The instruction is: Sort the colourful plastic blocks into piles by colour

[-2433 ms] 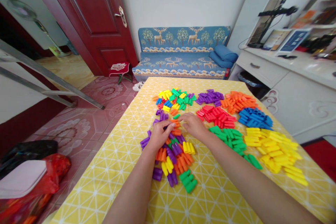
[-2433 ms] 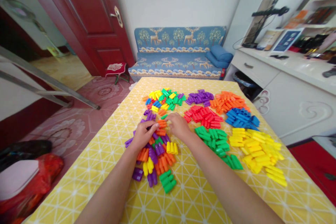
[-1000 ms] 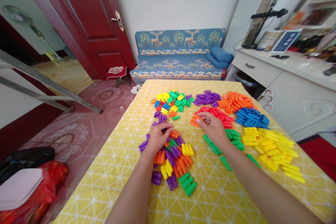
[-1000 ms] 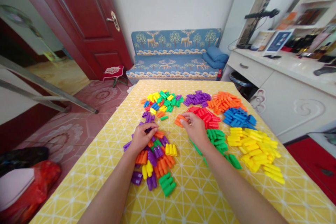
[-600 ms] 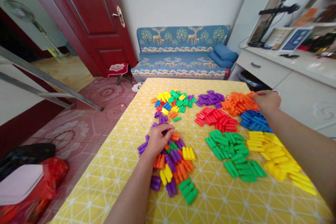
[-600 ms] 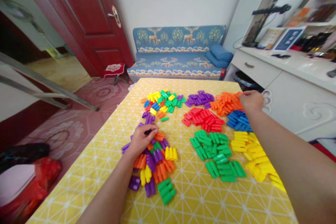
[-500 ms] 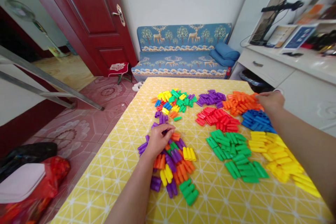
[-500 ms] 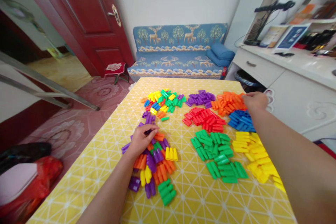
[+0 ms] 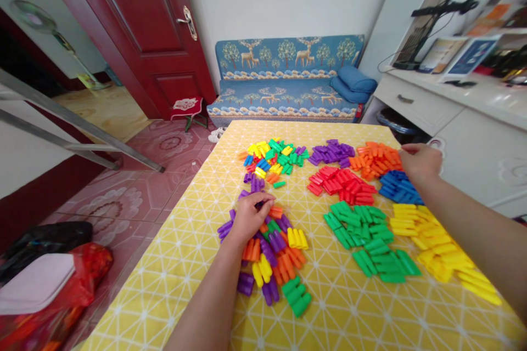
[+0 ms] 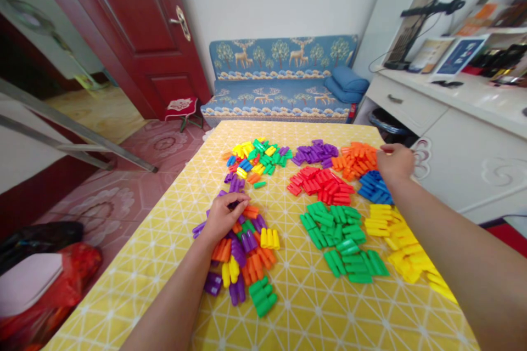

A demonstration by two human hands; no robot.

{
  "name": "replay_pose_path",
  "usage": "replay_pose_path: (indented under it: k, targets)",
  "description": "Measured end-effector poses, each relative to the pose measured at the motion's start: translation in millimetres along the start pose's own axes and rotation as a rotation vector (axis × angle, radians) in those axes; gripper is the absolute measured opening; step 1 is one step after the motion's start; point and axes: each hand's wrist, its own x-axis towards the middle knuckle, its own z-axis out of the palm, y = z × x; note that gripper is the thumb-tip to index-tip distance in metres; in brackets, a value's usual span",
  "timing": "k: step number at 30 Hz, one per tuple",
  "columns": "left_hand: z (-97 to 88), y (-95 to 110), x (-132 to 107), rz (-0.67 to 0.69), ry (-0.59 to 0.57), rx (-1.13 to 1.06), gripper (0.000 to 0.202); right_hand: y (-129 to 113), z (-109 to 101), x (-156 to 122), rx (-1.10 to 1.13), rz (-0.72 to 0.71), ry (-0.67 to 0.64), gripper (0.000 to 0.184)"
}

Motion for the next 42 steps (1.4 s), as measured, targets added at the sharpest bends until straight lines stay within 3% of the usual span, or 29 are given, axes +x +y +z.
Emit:
replay_pose_path:
  k: [3,6,8,10,14,18,21,26,36,42]
  targets:
    - [-1.1,1.9,-0.4,-0.016,0.005,-0.025,0.018,-40.2,5.7,-45.2,0.110,0.045,-0.044,0.033]
    - [-4.0,3.9,-1.1,-0.049,0.030,-0.088,0.026,-85.8,11.8,-112.9,0.343,-0.005,-0.288,0.030]
    - [-6.5,4.1,-1.6,-0.076,0.047,-0.161,0.031,-110.9,16.8,-160.8,0.513,-0.027,-0.520,0.025]
    - [-8.6,3.3,-2.0,-0.098,0.052,-0.239,0.034,-128.5,24.1,-202.1,0.558,-0.047,-0.647,0.023]
    - [-10.6,3.0,-2.1,-0.094,0.007,-0.238,0.030,-139.5,45.5,-251.4,0.579,-0.007,-0.643,0.022]
    - [-11.6,8.8,-2.2,0.055,-0.147,0.008,0.026,-130.1,63.7,-266.7,0.614,0.059,-0.580,0.022]
    - [-12.5,14.1,-3.0,0.176,-0.241,0.200,0.034,-124.0,68.6,-269.5,0.605,-0.001,-0.566,0.018]
    - [-9.3,18.6,-5.2,0.205,-0.296,0.354,0.047,-124.2,67.2,-269.7,0.575,-0.050,-0.580,0.016]
    - [3.7,27.4,-7.7,0.030,-0.166,0.555,0.030,-128.4,62.9,-265.2,0.510,-0.087,-0.597,0.017]
    - [1.6,22.4,-5.1,-0.063,-0.103,0.383,0.027,-128.7,64.5,-266.5,0.532,-0.071,-0.613,0.018]
